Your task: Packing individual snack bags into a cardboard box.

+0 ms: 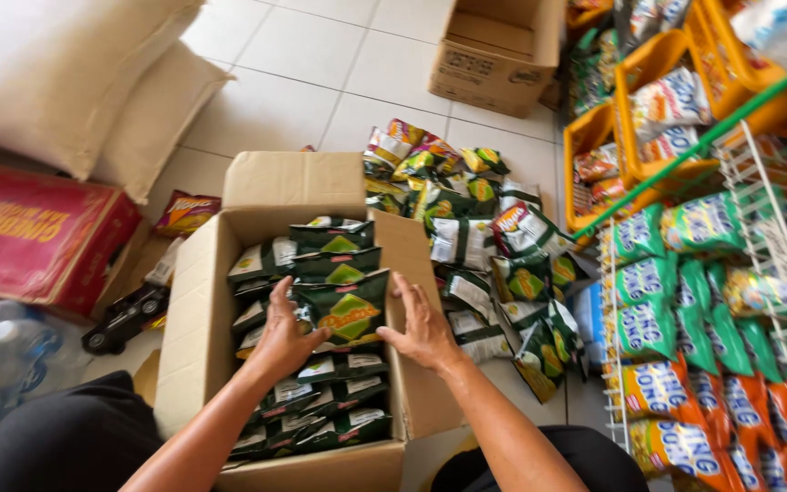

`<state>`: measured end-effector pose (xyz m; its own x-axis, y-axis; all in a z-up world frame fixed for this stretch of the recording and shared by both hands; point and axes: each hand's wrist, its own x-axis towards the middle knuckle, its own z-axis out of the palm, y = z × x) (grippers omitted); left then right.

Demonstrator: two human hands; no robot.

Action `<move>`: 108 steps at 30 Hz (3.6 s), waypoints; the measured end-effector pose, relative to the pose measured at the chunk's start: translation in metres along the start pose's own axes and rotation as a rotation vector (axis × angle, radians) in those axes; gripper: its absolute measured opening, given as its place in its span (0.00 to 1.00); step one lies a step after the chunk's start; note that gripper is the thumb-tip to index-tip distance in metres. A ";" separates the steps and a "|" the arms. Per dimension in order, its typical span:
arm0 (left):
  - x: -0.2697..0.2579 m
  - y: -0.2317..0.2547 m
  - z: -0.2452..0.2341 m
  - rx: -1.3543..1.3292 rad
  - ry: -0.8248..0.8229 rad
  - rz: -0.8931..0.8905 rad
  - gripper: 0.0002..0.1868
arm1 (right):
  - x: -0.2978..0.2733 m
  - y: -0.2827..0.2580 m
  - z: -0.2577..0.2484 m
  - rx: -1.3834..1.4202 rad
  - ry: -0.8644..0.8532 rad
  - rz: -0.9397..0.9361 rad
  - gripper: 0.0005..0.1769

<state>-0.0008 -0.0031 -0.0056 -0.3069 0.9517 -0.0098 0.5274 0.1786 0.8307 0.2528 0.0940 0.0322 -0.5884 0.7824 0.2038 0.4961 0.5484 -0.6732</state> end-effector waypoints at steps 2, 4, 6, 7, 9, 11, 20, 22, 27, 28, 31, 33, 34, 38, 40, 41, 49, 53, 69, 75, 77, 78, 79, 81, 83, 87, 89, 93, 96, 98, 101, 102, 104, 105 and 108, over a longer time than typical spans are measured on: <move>-0.007 0.024 -0.004 0.084 0.004 0.003 0.60 | -0.007 -0.003 -0.007 0.023 -0.062 0.116 0.57; -0.012 0.037 -0.003 0.167 0.017 0.007 0.59 | -0.015 0.001 -0.010 0.050 -0.127 0.226 0.55; -0.014 0.038 0.003 0.276 0.084 0.101 0.55 | -0.022 0.013 -0.009 0.045 -0.076 0.088 0.50; -0.015 0.050 0.004 0.279 0.072 0.113 0.55 | -0.026 0.014 -0.013 0.046 -0.063 0.098 0.50; -0.018 0.071 0.007 0.412 0.172 0.156 0.55 | -0.034 0.017 -0.020 0.032 -0.085 0.170 0.45; -0.015 0.081 0.012 0.454 0.176 0.096 0.56 | -0.043 0.028 -0.022 0.032 -0.069 0.209 0.44; -0.015 0.068 0.038 0.247 0.141 -0.183 0.61 | -0.085 0.100 -0.034 -0.063 -0.069 0.411 0.43; -0.020 0.057 0.042 0.181 0.173 -0.153 0.63 | -0.094 0.109 -0.036 -0.080 -0.043 0.406 0.43; -0.034 0.080 0.046 0.100 0.086 -0.238 0.63 | -0.104 0.116 -0.038 -0.128 -0.093 0.493 0.41; -0.033 0.073 0.052 0.100 0.091 -0.241 0.63 | -0.104 0.112 -0.039 -0.128 -0.097 0.488 0.41; -0.027 0.058 0.065 0.194 0.100 -0.119 0.62 | -0.103 0.105 -0.039 -0.170 -0.212 0.553 0.38; -0.022 0.057 0.067 0.221 0.082 -0.143 0.62 | -0.104 0.108 -0.034 -0.164 -0.231 0.505 0.34; -0.019 0.058 0.068 0.221 0.088 -0.148 0.62 | -0.104 0.111 -0.033 -0.164 -0.237 0.499 0.34; -0.015 0.053 0.072 0.208 0.083 -0.215 0.62 | -0.105 0.124 -0.025 -0.218 -0.237 0.406 0.31; -0.014 0.041 0.074 0.207 0.102 -0.194 0.63 | -0.104 0.126 -0.022 -0.227 -0.234 0.369 0.31; -0.014 0.033 0.075 0.186 0.103 -0.149 0.64 | -0.103 0.124 -0.023 -0.217 -0.228 0.363 0.31; -0.024 0.054 0.054 0.164 0.123 -0.098 0.63 | -0.109 0.131 -0.025 -0.171 -0.252 0.444 0.31; -0.026 0.069 0.053 0.357 0.181 -0.062 0.58 | -0.110 0.127 -0.028 -0.215 -0.280 0.460 0.32; -0.008 0.063 0.066 0.796 0.007 0.098 0.57 | -0.121 0.130 -0.029 -0.277 -0.416 0.608 0.35; -0.011 0.116 0.056 0.666 0.011 0.045 0.54 | -0.144 0.221 -0.025 -0.130 -0.376 0.747 0.35; -0.006 0.131 0.066 0.625 0.058 0.139 0.52 | -0.164 0.271 -0.024 -0.116 -0.202 0.906 0.36; -0.002 0.139 0.071 0.582 0.112 0.233 0.51 | -0.172 0.297 -0.022 -0.104 -0.019 1.053 0.36; 0.000 0.150 0.080 0.586 0.107 0.238 0.51 | -0.181 0.319 -0.022 -0.098 -0.016 1.058 0.36; 0.004 0.170 0.098 0.449 0.072 0.404 0.47 | -0.201 0.363 -0.015 -0.047 0.224 1.189 0.36; 0.012 0.177 0.133 0.381 -0.037 0.432 0.46 | -0.204 0.370 -0.009 0.038 0.322 1.250 0.34; 0.030 0.189 0.210 0.269 -0.428 0.356 0.45 | -0.221 0.417 0.010 0.033 0.440 1.340 0.33; 0.040 0.179 0.255 0.235 -0.557 0.278 0.46 | -0.219 0.408 0.006 0.019 0.465 1.428 0.34; 0.057 0.130 0.352 0.190 -0.830 0.093 0.47 | -0.216 0.395 0.004 0.128 0.615 1.721 0.40; 0.063 0.078 0.424 0.146 -0.864 0.093 0.48 | -0.206 0.388 -0.008 0.151 0.664 1.806 0.44; 0.068 0.085 0.434 0.156 -0.867 0.067 0.49 | -0.208 0.400 -0.001 0.238 0.708 1.792 0.46; 0.071 0.081 0.452 0.160 -0.867 0.028 0.49 | -0.216 0.415 0.018 0.337 0.773 1.737 0.49; 0.072 0.078 0.458 0.151 -0.855 0.012 0.49 | -0.217 0.420 0.025 0.349 0.789 1.689 0.51; 0.069 0.049 0.480 0.139 -0.837 0.052 0.48 | -0.204 0.404 0.028 0.324 0.777 1.707 0.51; 0.068 0.035 0.490 0.126 -0.817 0.096 0.48 | -0.197 0.396 0.029 0.297 0.769 1.721 0.52; 0.071 0.028 0.489 0.194 -0.819 0.107 0.43 | -0.189 0.394 0.045 0.315 0.768 1.722 0.53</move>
<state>0.3794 0.1917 -0.2552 0.3839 0.8329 -0.3985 0.6702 0.0455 0.7408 0.5311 0.1486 -0.3032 0.7555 0.3344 -0.5633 -0.0186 -0.8486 -0.5287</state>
